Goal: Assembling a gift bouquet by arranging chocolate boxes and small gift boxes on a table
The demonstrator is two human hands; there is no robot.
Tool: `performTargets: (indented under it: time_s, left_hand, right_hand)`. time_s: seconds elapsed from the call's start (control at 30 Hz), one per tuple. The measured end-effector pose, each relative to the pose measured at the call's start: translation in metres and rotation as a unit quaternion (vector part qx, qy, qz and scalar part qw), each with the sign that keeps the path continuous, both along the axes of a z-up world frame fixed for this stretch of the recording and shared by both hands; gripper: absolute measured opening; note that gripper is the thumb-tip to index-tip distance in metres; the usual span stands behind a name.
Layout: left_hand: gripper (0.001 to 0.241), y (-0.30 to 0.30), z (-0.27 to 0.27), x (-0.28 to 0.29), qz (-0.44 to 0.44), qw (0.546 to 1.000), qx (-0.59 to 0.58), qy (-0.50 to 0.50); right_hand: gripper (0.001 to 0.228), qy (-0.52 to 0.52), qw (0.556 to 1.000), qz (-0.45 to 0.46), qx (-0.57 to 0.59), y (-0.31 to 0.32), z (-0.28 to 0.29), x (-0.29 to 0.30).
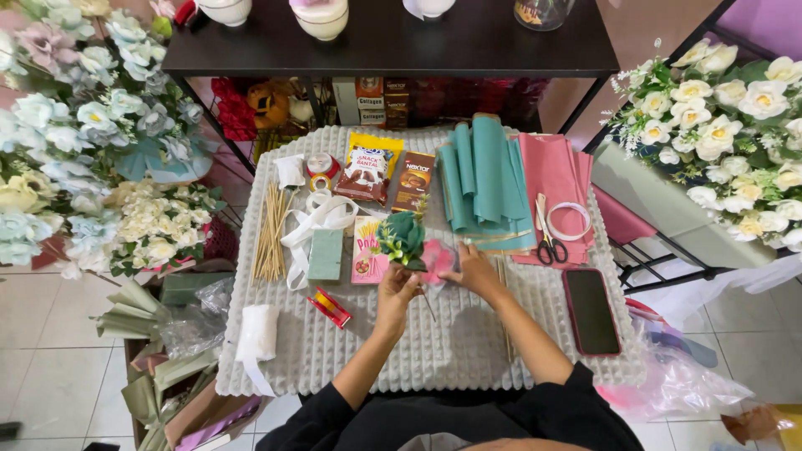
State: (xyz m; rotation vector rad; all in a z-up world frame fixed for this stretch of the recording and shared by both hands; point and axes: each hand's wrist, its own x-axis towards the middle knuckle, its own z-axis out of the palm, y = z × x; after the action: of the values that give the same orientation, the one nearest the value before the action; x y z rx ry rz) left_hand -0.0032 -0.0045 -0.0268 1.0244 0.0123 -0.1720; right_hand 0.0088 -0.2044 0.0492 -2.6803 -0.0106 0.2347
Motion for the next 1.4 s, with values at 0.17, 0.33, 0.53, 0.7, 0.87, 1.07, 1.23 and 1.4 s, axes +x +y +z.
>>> performTargets:
  time_s: [0.17,0.33,0.53,0.7,0.87,1.07,1.23,1.4]
  left_hand:
    - [0.034,0.017,-0.028,-0.002,0.088,0.994,0.053,-0.021]
    - [0.026,-0.002,-0.06,0.015,0.109,0.991,0.071,-0.027]
    - [0.025,-0.042,-0.11,0.053,0.123,0.988,0.067,-0.064]
    - [0.023,-0.064,-0.138,0.06,0.144,0.98,0.102,-0.086]
    - [0.028,-0.055,-0.116,0.059,0.107,0.988,0.071,-0.082]
    - [0.042,-0.057,-0.174,0.053,0.124,0.984,0.121,-0.05]
    - [0.075,-0.067,-0.21,0.053,0.134,0.988,0.06,-0.056]
    - [0.052,-0.057,-0.169,0.049,0.106,0.99,0.061,0.069]
  right_hand:
    - [0.086,0.103,0.992,0.011,0.077,-0.021,-0.049,0.03]
    - [0.045,0.198,0.959,0.027,0.199,-0.085,-0.055,0.088]
    - [0.063,0.156,0.932,-0.057,0.322,-0.142,0.077,0.185]
    - [0.044,0.113,0.845,-0.194,0.485,-0.161,-0.013,0.307]
    - [0.007,0.103,0.759,-0.217,0.605,-0.074,-0.033,0.364]
    - [0.008,0.045,0.657,-0.269,0.703,-0.032,-0.098,0.506]
    - [0.026,0.023,0.59,-0.266,0.762,-0.06,-0.221,0.661]
    - [0.049,0.064,0.435,-0.156,0.884,0.003,-0.168,0.617]
